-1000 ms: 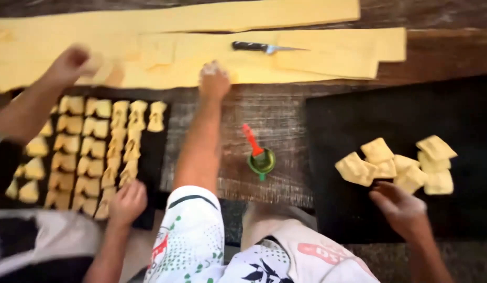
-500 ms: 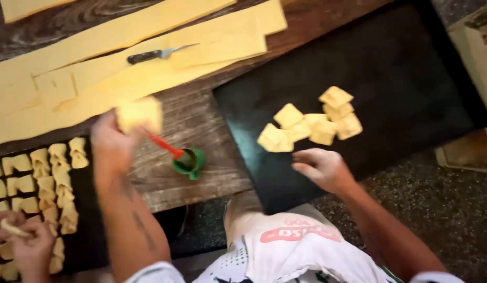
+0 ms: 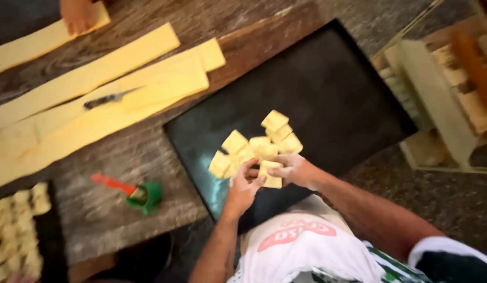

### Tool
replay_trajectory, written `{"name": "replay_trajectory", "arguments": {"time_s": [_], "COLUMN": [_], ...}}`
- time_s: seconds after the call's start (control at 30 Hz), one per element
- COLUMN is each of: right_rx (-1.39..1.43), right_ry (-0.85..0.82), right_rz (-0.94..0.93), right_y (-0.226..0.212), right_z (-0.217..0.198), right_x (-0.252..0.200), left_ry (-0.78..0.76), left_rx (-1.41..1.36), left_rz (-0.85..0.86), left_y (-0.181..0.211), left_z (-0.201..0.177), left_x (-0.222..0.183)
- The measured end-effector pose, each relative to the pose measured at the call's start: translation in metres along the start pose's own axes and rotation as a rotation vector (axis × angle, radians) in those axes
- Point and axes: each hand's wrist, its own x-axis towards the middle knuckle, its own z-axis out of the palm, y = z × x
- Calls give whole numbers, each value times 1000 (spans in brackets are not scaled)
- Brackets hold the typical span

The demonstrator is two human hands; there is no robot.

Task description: Shaping pre-cut dough squares into knots and arranging them on a baking tray

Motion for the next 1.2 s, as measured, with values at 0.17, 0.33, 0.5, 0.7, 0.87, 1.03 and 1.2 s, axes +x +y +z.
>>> {"name": "replay_trajectory", "arguments": {"time_s": [0.17, 0.33, 0.5, 0.7, 0.87, 1.03, 1.2], "right_rx": [43, 50, -29, -1482, -1535, -1468, -1438], "right_ry": [79, 256, 503, 454, 205, 205, 195], "right_rz": [-16, -261, -462, -792, -927, -1191, -1124], "right_y": [-20, -73, -113, -176, -175, -163, -172], "right_z": [-90, -225, -317, -345, -374, -390, -389], "right_x": [6, 103, 251, 234, 272, 305, 267], "left_ry": [-7, 88, 387, 1132, 816, 751, 508], "left_rx": [276, 222, 366, 1334, 1102, 804, 48], "left_rz": [127, 315, 302, 477, -120, -149, 252], "left_y": [49, 60, 44, -1, 24, 60, 42], "left_z": [60, 87, 100, 89, 105, 133, 166], "left_x": [54, 107, 125, 161, 168, 164, 214]}}
